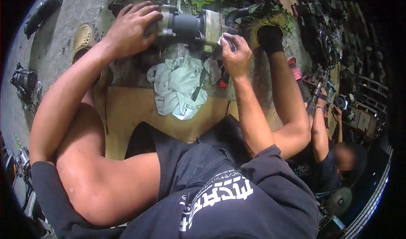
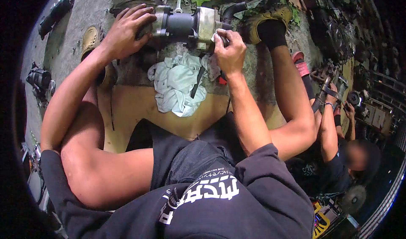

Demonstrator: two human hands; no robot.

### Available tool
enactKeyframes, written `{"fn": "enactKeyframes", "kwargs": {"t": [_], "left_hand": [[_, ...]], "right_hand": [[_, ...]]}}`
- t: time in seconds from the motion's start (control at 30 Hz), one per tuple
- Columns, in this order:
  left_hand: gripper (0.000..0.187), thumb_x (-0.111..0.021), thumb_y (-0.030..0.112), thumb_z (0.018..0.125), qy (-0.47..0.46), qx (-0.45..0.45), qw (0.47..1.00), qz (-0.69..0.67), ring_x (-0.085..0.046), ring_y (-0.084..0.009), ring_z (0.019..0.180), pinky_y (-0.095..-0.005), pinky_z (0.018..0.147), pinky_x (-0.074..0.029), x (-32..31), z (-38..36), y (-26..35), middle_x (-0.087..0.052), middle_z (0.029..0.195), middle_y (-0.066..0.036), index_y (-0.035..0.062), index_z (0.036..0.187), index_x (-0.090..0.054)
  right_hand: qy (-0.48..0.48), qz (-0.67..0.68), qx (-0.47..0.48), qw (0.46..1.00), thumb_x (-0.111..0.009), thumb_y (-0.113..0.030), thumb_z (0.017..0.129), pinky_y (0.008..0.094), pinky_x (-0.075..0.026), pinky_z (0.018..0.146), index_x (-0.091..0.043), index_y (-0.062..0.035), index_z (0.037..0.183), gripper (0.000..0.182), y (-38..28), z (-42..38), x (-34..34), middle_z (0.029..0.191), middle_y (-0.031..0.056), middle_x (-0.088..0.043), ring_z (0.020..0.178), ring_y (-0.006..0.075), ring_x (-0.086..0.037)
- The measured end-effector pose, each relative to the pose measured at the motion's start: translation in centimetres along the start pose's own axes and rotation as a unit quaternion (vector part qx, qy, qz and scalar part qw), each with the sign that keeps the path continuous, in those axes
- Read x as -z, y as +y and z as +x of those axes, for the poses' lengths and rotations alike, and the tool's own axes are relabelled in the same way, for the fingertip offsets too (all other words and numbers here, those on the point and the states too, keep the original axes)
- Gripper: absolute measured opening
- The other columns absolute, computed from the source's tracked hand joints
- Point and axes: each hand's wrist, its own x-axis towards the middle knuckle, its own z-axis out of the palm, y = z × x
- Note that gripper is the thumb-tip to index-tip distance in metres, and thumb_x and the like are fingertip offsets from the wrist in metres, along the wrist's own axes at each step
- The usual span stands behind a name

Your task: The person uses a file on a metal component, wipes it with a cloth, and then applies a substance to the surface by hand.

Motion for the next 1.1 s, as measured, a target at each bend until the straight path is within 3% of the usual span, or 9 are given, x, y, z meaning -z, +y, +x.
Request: {"fn": "enactKeyframes", "kwargs": {"t": [0.17, 0.33, 0.47, 0.6, 0.73, 0.87, 0.97, 1.0, 1.1], "left_hand": [[0.051, -0.068, 0.024, 0.086, 0.000, -0.002, 1.000, 0.002, -0.037, -0.0336, 0.145, -0.0524, 0.120, -0.027, -0.3, -0.1, 0.0, -0.048, 0.151, -0.013, 0.0109, 0.135, -0.058], [0.051, -0.068, 0.026, 0.087, -0.006, 0.002, 1.000, 0.008, -0.037, -0.0337, 0.145, -0.0520, 0.121, -0.027, -0.3, -0.1, 0.0, -0.048, 0.151, -0.013, 0.0109, 0.135, -0.057], [0.051, -0.068, 0.026, 0.087, -0.009, 0.006, 1.000, 0.000, -0.038, -0.0333, 0.145, -0.0517, 0.120, -0.027, -0.1, 0.1, 0.0, -0.048, 0.151, -0.012, 0.0111, 0.135, -0.057], [0.051, -0.069, 0.025, 0.087, -0.003, 0.002, 1.000, 0.007, -0.038, -0.0331, 0.144, -0.0513, 0.120, -0.028, -0.4, -0.1, -0.1, -0.048, 0.151, -0.012, 0.0113, 0.135, -0.058], [0.051, -0.069, 0.024, 0.086, -0.001, -0.003, 1.000, -0.001, -0.038, -0.0328, 0.144, -0.0517, 0.120, -0.028, -0.4, 0.0, -0.3, -0.048, 0.151, -0.012, 0.0114, 0.134, -0.058], [0.050, -0.069, 0.024, 0.086, -0.003, 0.009, 1.000, 0.007, -0.038, -0.0324, 0.145, -0.0524, 0.120, -0.028, -0.1, 0.0, 0.2, -0.048, 0.151, -0.011, 0.0113, 0.134, -0.058], [0.051, -0.069, 0.023, 0.086, 0.004, 0.000, 1.000, -0.007, -0.038, -0.0320, 0.145, -0.0531, 0.120, -0.027, -0.3, -0.3, 0.2, -0.048, 0.151, -0.011, 0.0111, 0.134, -0.058], [0.051, -0.070, 0.023, 0.085, 0.007, 0.000, 1.000, -0.003, -0.038, -0.0319, 0.145, -0.0529, 0.120, -0.027, -0.5, -0.2, 0.1, -0.049, 0.150, -0.011, 0.0110, 0.134, -0.058], [0.051, -0.070, 0.023, 0.085, 0.011, 0.003, 1.000, 0.002, -0.038, -0.0317, 0.145, -0.0523, 0.120, -0.028, -0.4, 0.0, 0.0, -0.050, 0.149, -0.011, 0.0109, 0.133, -0.058]], "right_hand": [[-0.035, 0.002, 0.023, 0.999, -0.073, -0.008, 0.084, 0.0358, -0.056, 0.071, -0.074, -0.0030, 0.094, 0.012, 0.1, -0.2, 1.0, 0.088, 0.0149, -0.069, 0.077, 0.0279, -0.070], [-0.053, 0.000, 0.014, 0.998, -0.074, -0.010, 0.085, 0.0348, -0.055, 0.075, -0.076, -0.0061, 0.096, 0.012, -0.3, 2.5, 0.6, 0.091, 0.0126, -0.072, 0.083, 0.0262, -0.071], [0.011, 0.014, 0.024, 1.000, -0.078, -0.015, 0.083, 0.0339, -0.056, 0.076, -0.076, -0.0055, 0.095, 0.015, 0.2, 2.9, -0.5, 0.093, 0.0128, -0.073, 0.082, 0.0251, -0.071], [0.072, -0.042, 0.057, 0.995, -0.079, -0.016, 0.082, 0.0406, -0.053, 0.077, -0.075, -0.0065, 0.092, 0.015, 0.5, 3.6, -1.0, 0.090, 0.0093, -0.073, 0.084, 0.0289, -0.064], [0.024, -0.007, 0.023, 0.999, -0.076, -0.018, 0.083, 0.0401, -0.054, 0.079, -0.076, -0.0055, 0.093, 0.016, 0.7, 5.7, -1.5, 0.088, 0.0121, -0.073, 0.085, 0.0305, -0.068], [-0.050, -0.033, 0.074, 0.995, -0.074, -0.020, 0.083, 0.0395, -0.057, 0.079, -0.078, -0.0064, 0.094, 0.018, 1.0, 6.5, -0.4, 0.091, 0.0140, -0.074, 0.084, 0.0315, -0.071], [-0.146, -0.038, 0.044, 0.988, -0.075, -0.024, 0.082, 0.0338, -0.058, 0.079, -0.078, -0.0079, 0.099, 0.024, 1.4, 7.5, 0.4, 0.096, 0.0142, -0.076, 0.087, 0.0275, -0.075], [-0.178, -0.054, -0.007, 0.982, -0.075, -0.027, 0.081, 0.0330, -0.058, 0.080, -0.079, -0.0106, 0.099, 0.024, 0.9, 8.2, 0.5, 0.094, 0.0125, -0.076, 0.087, 0.0263, -0.075], [-0.178, -0.108, 0.001, 0.978, -0.075, -0.028, 0.081, 0.0336, -0.059, 0.080, -0.080, -0.0126, 0.099, 0.024, 0.2, 9.7, -0.3, 0.092, 0.0109, -0.077, 0.085, 0.0265, -0.075]]}}
